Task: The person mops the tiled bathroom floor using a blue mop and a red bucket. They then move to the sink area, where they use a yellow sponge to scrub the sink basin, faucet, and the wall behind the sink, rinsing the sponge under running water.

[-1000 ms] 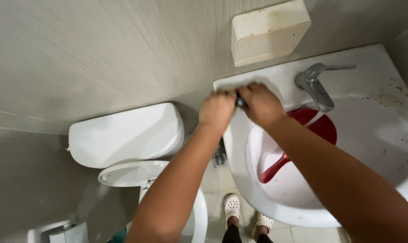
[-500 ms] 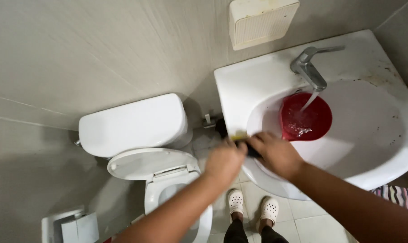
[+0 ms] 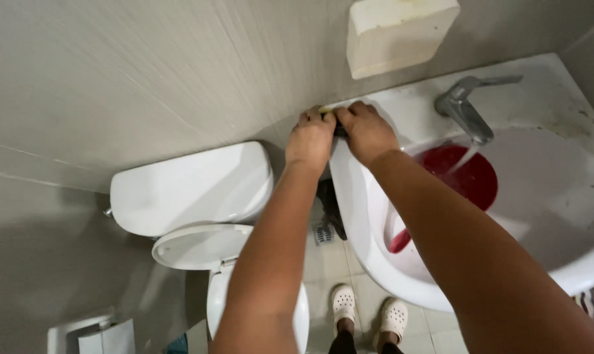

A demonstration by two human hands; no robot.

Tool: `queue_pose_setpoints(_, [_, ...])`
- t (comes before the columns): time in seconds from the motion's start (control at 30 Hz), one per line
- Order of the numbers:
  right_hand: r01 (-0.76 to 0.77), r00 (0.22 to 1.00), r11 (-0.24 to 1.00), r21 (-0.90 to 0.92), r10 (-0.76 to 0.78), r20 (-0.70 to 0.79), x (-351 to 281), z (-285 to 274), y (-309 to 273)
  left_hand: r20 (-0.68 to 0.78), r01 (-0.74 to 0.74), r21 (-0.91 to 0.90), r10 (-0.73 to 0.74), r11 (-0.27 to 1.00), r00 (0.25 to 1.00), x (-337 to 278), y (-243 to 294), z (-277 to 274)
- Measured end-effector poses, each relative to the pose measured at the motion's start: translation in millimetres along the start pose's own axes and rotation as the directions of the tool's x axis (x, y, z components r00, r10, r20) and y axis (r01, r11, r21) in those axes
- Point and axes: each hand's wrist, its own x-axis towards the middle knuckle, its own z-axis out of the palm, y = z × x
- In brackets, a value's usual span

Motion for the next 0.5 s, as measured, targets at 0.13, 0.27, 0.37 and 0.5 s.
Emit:
queue_pose_setpoints(0.13, [0.030,0.999,0.998,0.062,-0.029,-0.015,24.9,2.8,9.3,0.013,0.049,0.021,-0.050,0.999,0.999,16.4,-3.0,-1.5])
queue_pose_setpoints(0.27, [0.015,0.998,0.998,0.057,-0.018,0.052,23.3,-5.0,10.6,0.153,0.086,0.012,-0.087,0.996,0.984,12.7,3.6,-21.0])
queue_pose_setpoints(0.37, [0.016,0.987,0.998,0.060,-0.025,0.157,10.4,-24.3,3.4,0.235,0.071,0.000,-0.069,0.997,0.970,2.9,9.1,-20.8])
queue_pose_setpoints(0.5, [0.001,0.974,1.000,0.028,-0.007,0.227,-15.9,-35.3,-7.2,0.215,0.072,-0.032,-0.064,0.997,0.975,-24.4,21.8,-28.6])
